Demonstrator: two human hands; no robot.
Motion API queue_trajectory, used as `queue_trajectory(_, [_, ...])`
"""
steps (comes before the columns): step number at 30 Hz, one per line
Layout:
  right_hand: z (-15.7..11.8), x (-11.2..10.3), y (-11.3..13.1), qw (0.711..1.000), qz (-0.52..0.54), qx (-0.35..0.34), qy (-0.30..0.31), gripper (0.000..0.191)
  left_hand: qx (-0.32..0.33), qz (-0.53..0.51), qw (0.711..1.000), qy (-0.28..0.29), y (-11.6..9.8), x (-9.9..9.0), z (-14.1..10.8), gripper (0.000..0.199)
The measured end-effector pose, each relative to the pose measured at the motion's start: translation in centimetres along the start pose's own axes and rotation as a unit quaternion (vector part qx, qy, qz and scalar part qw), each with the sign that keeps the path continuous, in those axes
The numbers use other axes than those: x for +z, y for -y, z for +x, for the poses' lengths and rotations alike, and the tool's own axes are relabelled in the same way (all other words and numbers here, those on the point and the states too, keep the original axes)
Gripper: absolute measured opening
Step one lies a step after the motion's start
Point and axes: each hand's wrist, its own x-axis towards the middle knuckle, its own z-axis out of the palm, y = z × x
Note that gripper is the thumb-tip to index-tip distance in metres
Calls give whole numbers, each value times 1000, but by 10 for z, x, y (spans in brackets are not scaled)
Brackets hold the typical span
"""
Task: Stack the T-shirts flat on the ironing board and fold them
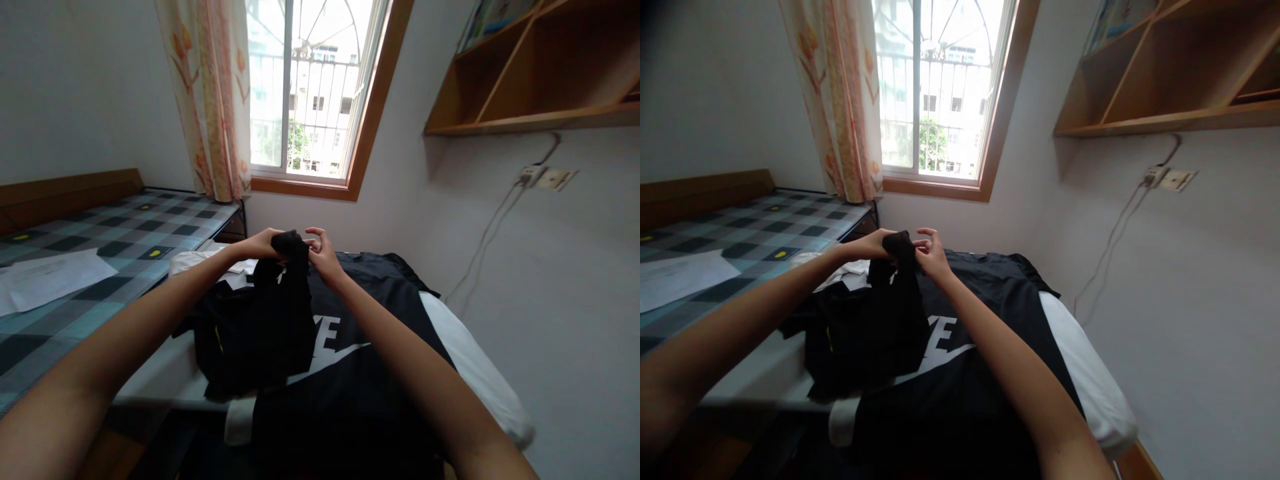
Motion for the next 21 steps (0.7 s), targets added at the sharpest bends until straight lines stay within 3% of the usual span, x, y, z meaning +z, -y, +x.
queue_trajectory(2, [-8,-11,-8,999,-32,24,-22,56,19,23,998,-59,1,-6,0,39])
queue_trajectory(5, [-24,-21,-19,990,-76,122,8,44,34,57,987,-144,3,-14,-3,43])
queue_trajectory(9, [-44,-24,-38,970,-123,190,88,43,37,82,974,-209,4,-20,-6,43])
queue_trajectory(11, [-51,-22,-48,962,-152,202,104,54,37,91,969,-227,3,-21,-6,41])
queue_trajectory(14, [-56,-18,-63,950,-222,218,33,77,42,100,964,-241,2,-22,-7,40])
queue_trajectory(17, [-57,-16,-70,940,-241,232,-64,86,46,105,960,-254,2,-23,-9,44])
queue_trajectory(19, [-57,-18,-69,948,-183,247,-79,84,40,113,958,-260,3,-26,-11,50])
queue_trajectory(21, [-55,-23,-65,957,-111,263,-46,72,31,132,956,-259,5,-32,-15,61])
